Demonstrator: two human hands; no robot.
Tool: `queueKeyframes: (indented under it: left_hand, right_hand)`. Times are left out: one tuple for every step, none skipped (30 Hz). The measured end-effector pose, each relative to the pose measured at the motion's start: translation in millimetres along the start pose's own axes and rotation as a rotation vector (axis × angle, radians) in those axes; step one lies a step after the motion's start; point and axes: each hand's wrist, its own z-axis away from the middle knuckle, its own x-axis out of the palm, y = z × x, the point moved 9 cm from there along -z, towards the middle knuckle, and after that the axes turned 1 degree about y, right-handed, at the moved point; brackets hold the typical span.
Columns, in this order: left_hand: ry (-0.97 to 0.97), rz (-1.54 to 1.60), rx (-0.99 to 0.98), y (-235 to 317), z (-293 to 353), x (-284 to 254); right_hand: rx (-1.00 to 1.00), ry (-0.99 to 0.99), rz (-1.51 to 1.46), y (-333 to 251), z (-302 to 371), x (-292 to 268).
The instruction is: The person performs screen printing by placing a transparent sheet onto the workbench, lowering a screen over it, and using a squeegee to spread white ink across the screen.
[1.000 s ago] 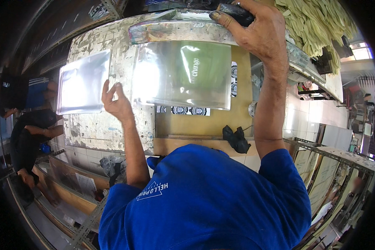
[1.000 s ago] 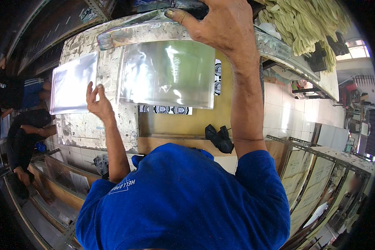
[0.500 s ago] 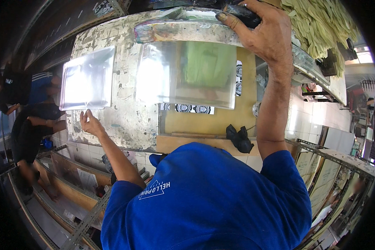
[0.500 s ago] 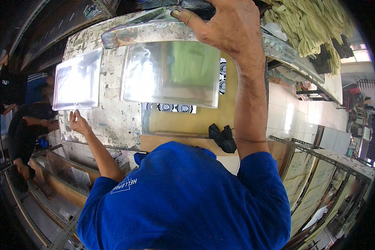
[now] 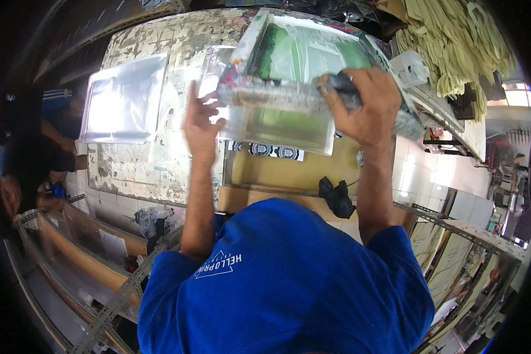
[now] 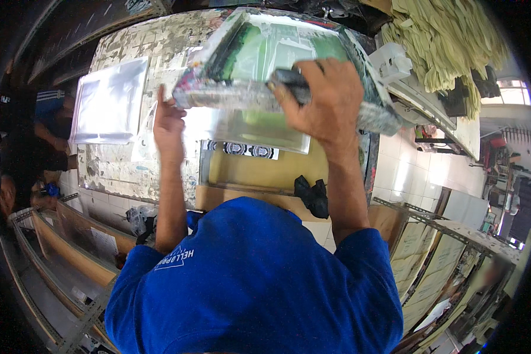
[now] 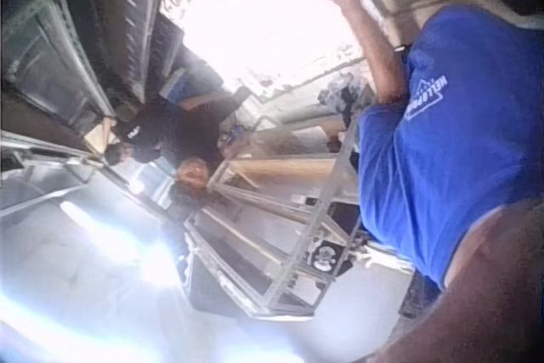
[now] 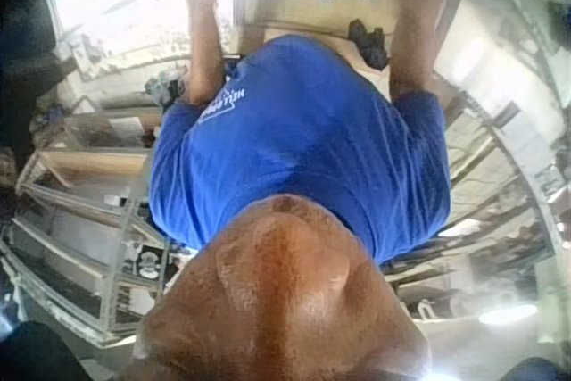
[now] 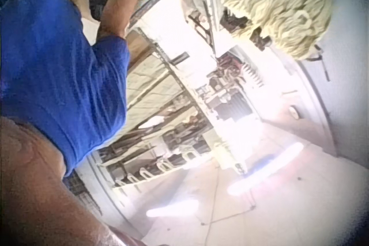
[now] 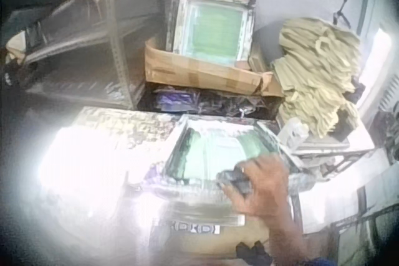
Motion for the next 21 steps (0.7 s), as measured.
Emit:
queueKeyframes:
  left_hand:
    - [-0.061,0.168,-0.027,3,10,26]
    - [-0.115,0.335,-0.064,6,21,50]
    - [-0.041,0.282,-0.049,-10,30,50]
    - [-0.041,0.235,-0.138,-23,37,48]
    - [-0.042,0.188,-0.227,-36,44,46]
    - [-0.057,0.107,-0.199,-50,47,37]
    - [-0.067,0.025,-0.174,-69,53,23]
    - [-0.083,-0.06,-0.15,-85,59,14]
    - [-0.071,-0.193,-0.055,-86,63,10]
    - [-0.06,-0.325,0.042,-84,67,9]
    - [-0.043,-0.456,0.141,-81,71,7]
    - [-0.06,-0.658,0.182,-83,73,7]
    - [-0.048,-0.743,0.197,-86,75,5]
    - [-0.035,-0.829,0.21,-90,78,3]
    - [-0.024,-0.914,0.222,-92,81,2]
    - [-0.017,-0.95,0.228,-96,84,1]
    - [-0.01,-0.986,0.233,-100,86,1]
    - [-0.005,-1.022,0.241,-100,87,2]
    - [0.001,-1.046,0.24,-101,89,1]
    - [0.007,-1.07,0.238,-102,90,0]
    - [0.013,-1.097,0.233,-103,91,0]
  right_hand:
    - [0.02,-0.02,-0.018,-3,11,3]
    - [0.053,-0.044,-0.048,-4,22,7]
    - [0.084,-0.069,-0.082,-6,30,11]
    - [0.126,-0.093,-0.11,-3,40,18]
    - [0.172,-0.108,-0.136,2,49,24]
    - [0.217,-0.125,-0.163,7,58,31]
    - [0.262,-0.146,-0.194,12,68,39]
    - [0.36,-0.2,-0.3,23,83,56]
    - [0.458,-0.249,-0.401,37,99,77]
    - [0.555,-0.296,-0.503,49,115,97]
    - [0.545,-0.345,-0.496,50,127,110]
    - [0.534,-0.393,-0.491,47,132,121]
    - [0.521,-0.442,-0.485,45,136,129]
    - [0.54,-0.654,-0.392,45,150,141]
    - [0.461,-0.661,-0.242,39,151,139]
    - [0.38,-0.665,-0.094,30,155,141]
    - [0.297,-0.666,0.053,25,158,143]
    - [0.327,-0.67,0.04,29,161,148]
    - [0.357,-0.675,0.027,34,164,155]
    - [0.385,-0.681,0.013,40,165,162]
    - [0.365,-0.625,0.002,47,161,168]
